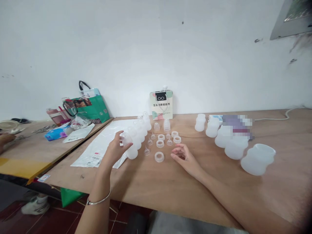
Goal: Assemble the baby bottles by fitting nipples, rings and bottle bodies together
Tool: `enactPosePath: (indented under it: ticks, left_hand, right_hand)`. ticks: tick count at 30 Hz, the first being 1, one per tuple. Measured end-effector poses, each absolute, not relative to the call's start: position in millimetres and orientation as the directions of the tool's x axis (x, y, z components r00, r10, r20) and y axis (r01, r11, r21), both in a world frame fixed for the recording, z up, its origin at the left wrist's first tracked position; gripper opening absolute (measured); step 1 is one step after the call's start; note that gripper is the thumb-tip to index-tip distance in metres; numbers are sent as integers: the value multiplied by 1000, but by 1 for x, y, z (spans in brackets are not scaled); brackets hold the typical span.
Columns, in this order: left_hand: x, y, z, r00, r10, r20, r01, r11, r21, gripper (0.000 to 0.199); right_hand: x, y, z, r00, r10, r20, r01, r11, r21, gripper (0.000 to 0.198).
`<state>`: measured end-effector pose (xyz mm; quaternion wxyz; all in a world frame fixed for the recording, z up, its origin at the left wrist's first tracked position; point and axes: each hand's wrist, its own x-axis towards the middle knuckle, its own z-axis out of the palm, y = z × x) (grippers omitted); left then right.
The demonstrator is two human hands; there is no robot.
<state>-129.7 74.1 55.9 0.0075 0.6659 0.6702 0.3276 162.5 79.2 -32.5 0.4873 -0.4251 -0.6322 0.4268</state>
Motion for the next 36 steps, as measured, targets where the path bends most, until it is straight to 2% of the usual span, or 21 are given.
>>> enactPosePath:
  ticks: [6, 8, 10, 12, 14, 16, 19, 21, 23, 26, 28, 30, 33, 36]
  left_hand:
    - [-132, 82, 50, -114, 901, 419, 835, -142, 532, 49]
    - [-130, 82, 48, -127, 902, 413, 820, -138, 555, 52]
    - [-126, 77, 48, -157, 854, 496, 826, -161, 540, 59]
    - [-120, 68, 48, -203, 707, 677, 849, -218, 482, 54]
    - [-110, 57, 47, -222, 491, 842, 874, -283, 395, 35]
    - [-100, 49, 45, -165, 355, 920, 890, -349, 294, 20]
    - [-85, 46, 39, 33, 379, 925, 867, -472, 163, 14]
    - [-77, 48, 34, 126, 435, 892, 833, -535, 143, 15]
    - [-72, 52, 31, 206, 505, 838, 814, -564, 140, 17]
    - [-69, 54, 27, 417, 639, 647, 792, -604, 86, 24]
    - [-69, 54, 24, 537, 688, 489, 783, -622, 16, 29]
    - [-70, 53, 20, 585, 711, 390, 789, -610, -72, 34]
    - [-70, 54, 14, 609, 730, 309, 793, -566, -225, 45]
    - [-66, 59, 8, 620, 731, 284, 776, -518, -360, 50]
  right_hand:
    - [162, 81, -36, -167, 952, 256, 163, 283, -945, 41]
    - [163, 81, -38, -169, 950, 264, 185, 294, -938, 40]
    - [163, 79, -37, -173, 945, 277, 226, 312, -923, 37]
    - [162, 77, -34, -215, 922, 321, 301, 375, -877, 31]
    - [157, 75, -29, -300, 865, 402, 387, 495, -778, 24]
    - [148, 75, -24, -408, 780, 475, 431, 623, -653, 22]
    - [129, 82, -22, -519, 685, 511, 431, 726, -535, 36]
    - [118, 88, -24, -534, 681, 502, 441, 730, -521, 43]
    - [112, 93, -29, -529, 694, 488, 438, 716, -544, 40]
    - [113, 97, -32, -454, 775, 440, 338, 607, -719, 32]
    - [120, 99, -32, -346, 873, 344, 154, 415, -897, 30]
    - [130, 100, -29, -290, 939, 183, -112, 157, -981, 26]
    - [147, 100, -24, -328, 944, -32, -390, -166, -906, 25]
    - [165, 97, -21, -340, 934, -109, -467, -269, -842, 30]
